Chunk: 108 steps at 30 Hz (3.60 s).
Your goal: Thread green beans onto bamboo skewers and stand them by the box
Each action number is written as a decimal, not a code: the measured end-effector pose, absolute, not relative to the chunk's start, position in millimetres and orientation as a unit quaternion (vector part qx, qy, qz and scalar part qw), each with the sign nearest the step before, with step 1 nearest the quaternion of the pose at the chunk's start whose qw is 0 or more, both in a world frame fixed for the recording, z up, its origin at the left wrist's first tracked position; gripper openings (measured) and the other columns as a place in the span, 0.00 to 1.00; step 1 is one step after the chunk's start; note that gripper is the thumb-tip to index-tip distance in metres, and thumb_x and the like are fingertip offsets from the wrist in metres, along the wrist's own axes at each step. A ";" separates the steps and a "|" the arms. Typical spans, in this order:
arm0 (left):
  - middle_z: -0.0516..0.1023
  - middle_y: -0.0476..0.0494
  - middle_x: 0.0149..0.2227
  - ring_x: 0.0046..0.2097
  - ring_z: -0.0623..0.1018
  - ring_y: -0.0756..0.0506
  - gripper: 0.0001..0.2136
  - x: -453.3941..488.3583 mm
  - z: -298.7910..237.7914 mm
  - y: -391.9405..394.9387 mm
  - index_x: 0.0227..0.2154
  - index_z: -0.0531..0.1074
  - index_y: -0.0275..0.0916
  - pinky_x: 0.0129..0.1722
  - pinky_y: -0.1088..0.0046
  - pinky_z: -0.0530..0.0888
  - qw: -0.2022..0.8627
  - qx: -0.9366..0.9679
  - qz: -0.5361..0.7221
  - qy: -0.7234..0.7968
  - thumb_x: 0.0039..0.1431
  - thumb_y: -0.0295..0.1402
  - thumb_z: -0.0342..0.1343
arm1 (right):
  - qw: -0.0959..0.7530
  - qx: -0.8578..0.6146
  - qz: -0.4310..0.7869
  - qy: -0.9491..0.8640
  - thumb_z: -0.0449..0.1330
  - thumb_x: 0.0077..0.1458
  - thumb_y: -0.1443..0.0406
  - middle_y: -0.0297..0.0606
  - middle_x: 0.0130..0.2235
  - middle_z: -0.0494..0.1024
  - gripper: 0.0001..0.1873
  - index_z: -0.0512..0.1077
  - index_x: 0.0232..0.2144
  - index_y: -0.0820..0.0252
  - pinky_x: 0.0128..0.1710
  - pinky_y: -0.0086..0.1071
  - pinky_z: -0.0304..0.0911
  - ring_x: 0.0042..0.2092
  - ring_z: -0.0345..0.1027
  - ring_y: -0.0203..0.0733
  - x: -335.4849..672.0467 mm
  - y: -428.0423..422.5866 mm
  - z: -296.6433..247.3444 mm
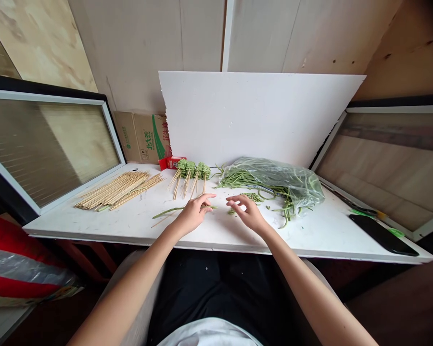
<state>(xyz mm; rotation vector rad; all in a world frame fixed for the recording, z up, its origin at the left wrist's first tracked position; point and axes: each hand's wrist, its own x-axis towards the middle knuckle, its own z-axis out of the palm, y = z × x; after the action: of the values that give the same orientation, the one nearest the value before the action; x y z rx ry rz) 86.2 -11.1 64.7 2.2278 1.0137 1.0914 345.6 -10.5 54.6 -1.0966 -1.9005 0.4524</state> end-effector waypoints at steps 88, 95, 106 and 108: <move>0.75 0.41 0.47 0.46 0.78 0.45 0.16 86.5 70.6 -18.8 0.54 0.78 0.44 0.50 0.67 0.76 0.207 0.845 0.369 0.328 0.71 0.28 0.49 | 0.311 -0.521 0.027 -0.794 0.52 0.48 0.80 0.47 0.47 0.78 0.31 0.83 0.48 0.56 0.54 0.46 0.62 0.51 0.62 0.55 378.9 36.4 9.5; 0.79 0.42 0.43 0.45 0.79 0.44 0.17 88.6 62.9 -14.9 0.54 0.75 0.43 0.49 0.66 0.77 0.213 0.829 0.382 0.350 0.64 0.25 0.59 | 0.286 -0.529 -0.017 -0.799 0.56 0.58 0.78 0.49 0.47 0.77 0.24 0.82 0.50 0.55 0.54 0.47 0.61 0.53 0.63 0.58 372.9 28.4 17.3; 0.81 0.45 0.41 0.44 0.81 0.45 0.20 91.7 56.5 -11.7 0.56 0.73 0.44 0.48 0.68 0.78 0.236 0.819 0.392 0.347 0.62 0.25 0.61 | 0.411 -0.338 0.150 -0.833 0.65 0.63 0.50 0.42 0.41 0.84 0.17 0.81 0.46 0.52 0.47 0.42 0.67 0.47 0.71 0.51 315.8 -20.0 65.8; 0.81 0.46 0.40 0.43 0.81 0.45 0.21 91.9 58.0 -12.1 0.56 0.73 0.43 0.47 0.68 0.78 0.241 0.813 0.392 0.356 0.61 0.27 0.63 | 0.438 -0.330 0.133 -0.826 0.65 0.64 0.51 0.42 0.37 0.84 0.14 0.82 0.41 0.53 0.46 0.43 0.67 0.44 0.70 0.50 309.9 -22.0 65.1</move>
<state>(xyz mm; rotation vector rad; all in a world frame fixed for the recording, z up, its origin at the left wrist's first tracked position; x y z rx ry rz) 91.9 -12.1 58.0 2.2248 0.9741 1.0722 309.9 -22.0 65.1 -0.8208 -2.0525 0.3298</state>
